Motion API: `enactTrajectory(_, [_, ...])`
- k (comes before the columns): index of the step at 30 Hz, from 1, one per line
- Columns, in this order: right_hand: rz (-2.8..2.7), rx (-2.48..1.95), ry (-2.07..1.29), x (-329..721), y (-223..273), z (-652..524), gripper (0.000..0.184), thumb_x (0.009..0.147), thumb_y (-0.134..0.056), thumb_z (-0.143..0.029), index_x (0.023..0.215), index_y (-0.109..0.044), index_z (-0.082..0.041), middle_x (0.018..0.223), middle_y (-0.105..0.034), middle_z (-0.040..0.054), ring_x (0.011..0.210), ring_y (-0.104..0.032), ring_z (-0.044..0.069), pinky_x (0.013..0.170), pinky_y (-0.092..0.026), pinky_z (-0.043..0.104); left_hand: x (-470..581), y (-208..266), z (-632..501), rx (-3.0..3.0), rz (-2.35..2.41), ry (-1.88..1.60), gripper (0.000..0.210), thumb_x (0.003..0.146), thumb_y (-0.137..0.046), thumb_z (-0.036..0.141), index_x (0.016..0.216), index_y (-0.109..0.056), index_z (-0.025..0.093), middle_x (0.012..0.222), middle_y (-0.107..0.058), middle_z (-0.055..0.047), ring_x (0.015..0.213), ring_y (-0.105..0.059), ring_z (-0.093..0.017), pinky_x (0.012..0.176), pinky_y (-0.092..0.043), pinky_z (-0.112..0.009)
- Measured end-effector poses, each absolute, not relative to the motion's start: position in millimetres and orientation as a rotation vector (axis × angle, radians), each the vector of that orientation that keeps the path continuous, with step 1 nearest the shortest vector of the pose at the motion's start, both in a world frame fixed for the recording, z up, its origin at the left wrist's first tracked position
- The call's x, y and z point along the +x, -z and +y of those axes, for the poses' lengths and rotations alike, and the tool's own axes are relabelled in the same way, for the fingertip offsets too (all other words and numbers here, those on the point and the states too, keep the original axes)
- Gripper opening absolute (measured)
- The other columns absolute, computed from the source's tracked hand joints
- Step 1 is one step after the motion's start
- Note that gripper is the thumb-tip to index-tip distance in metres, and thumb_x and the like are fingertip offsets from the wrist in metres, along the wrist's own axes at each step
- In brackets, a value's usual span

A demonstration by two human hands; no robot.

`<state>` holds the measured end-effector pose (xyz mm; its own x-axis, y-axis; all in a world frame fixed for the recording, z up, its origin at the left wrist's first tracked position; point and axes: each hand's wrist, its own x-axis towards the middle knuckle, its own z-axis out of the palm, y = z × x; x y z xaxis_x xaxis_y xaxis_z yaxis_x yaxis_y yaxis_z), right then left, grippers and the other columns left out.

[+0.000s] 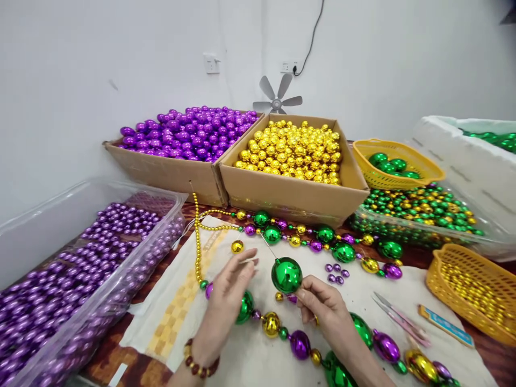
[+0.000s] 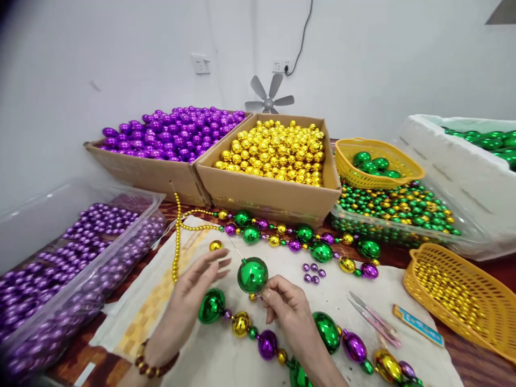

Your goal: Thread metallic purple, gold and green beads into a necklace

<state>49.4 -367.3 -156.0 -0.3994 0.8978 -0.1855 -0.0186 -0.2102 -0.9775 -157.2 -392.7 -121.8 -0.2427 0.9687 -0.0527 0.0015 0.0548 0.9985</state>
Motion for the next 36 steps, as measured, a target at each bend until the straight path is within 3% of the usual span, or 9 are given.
enactTrajectory(10, [-1.212, -1.031, -1.712, 56, 158, -371, 0.024, 0.089, -0.058, -0.033, 0.073, -0.056, -0.016, 0.060, -0.051, -0.0051, 0.048, -0.048, 0.006, 0.045, -0.032, 0.017, -211, 133, -320, 1.696, 1.803, -1.100, 0.017, 0.077, -0.068, 0.029, 0.091, -0.074, 0.023, 0.101, -0.070, -0.009, 0.101, -0.058, -0.030, 0.097, -0.038, -0.043])
enactTrajectory(16, [-1.161, -0.962, -1.696, 61, 155, -370, 0.020, 0.088, -0.058, -0.029, 0.073, -0.057, -0.016, 0.062, -0.053, -0.0049, 0.047, -0.049, 0.006, 0.046, -0.034, 0.017, -158, 122, -308, 1.793, 1.237, -0.872, 0.015, 0.072, -0.073, 0.019, 0.086, -0.075, 0.023, 0.084, -0.069, -0.008, 0.081, -0.062, -0.024, 0.079, -0.045, -0.031])
enactTrajectory(19, [-1.148, -0.913, -1.695, 63, 154, -371, 0.020, 0.088, -0.059, -0.031, 0.075, -0.058, -0.016, 0.062, -0.053, -0.0049, 0.047, -0.051, 0.006, 0.046, -0.036, 0.017, -123, 126, -294, 1.831, 0.950, -0.772, 0.022, 0.070, -0.074, 0.016, 0.091, -0.076, 0.024, 0.086, -0.069, -0.008, 0.079, -0.063, -0.023, 0.078, -0.046, -0.030])
enactTrajectory(27, [-1.143, -0.904, -1.669, 67, 152, -374, 0.024, 0.090, -0.058, -0.034, 0.074, -0.056, -0.016, 0.062, -0.052, -0.0047, 0.047, -0.051, 0.007, 0.047, -0.036, 0.018, -60, 156, -252, 2.312, 0.563, -0.624, 0.030, 0.083, -0.059, 0.020, 0.108, -0.072, 0.031, 0.098, -0.067, -0.007, 0.077, -0.062, -0.019, 0.068, -0.045, -0.026])
enactTrajectory(32, [-1.125, -0.896, -1.666, 67, 153, -373, 0.024, 0.090, -0.058, -0.032, 0.073, -0.056, -0.016, 0.062, -0.053, -0.0045, 0.046, -0.049, 0.006, 0.046, -0.036, 0.017, -53, 169, -255, 2.478, 0.668, -0.483, 0.018, 0.080, -0.064, 0.022, 0.095, -0.072, 0.028, 0.094, -0.064, -0.007, 0.070, -0.058, -0.020, 0.064, -0.040, -0.028])
enactTrajectory(36, [-1.134, -0.908, -1.678, 64, 157, -373, 0.025, 0.090, -0.059, -0.034, 0.073, -0.057, -0.016, 0.061, -0.052, -0.0046, 0.046, -0.048, 0.006, 0.046, -0.036, 0.017, -46, 176, -259, 2.527, 0.711, -0.490, 0.018, 0.077, -0.069, 0.028, 0.095, -0.071, 0.029, 0.093, -0.063, -0.007, 0.074, -0.059, -0.023, 0.062, -0.039, -0.029])
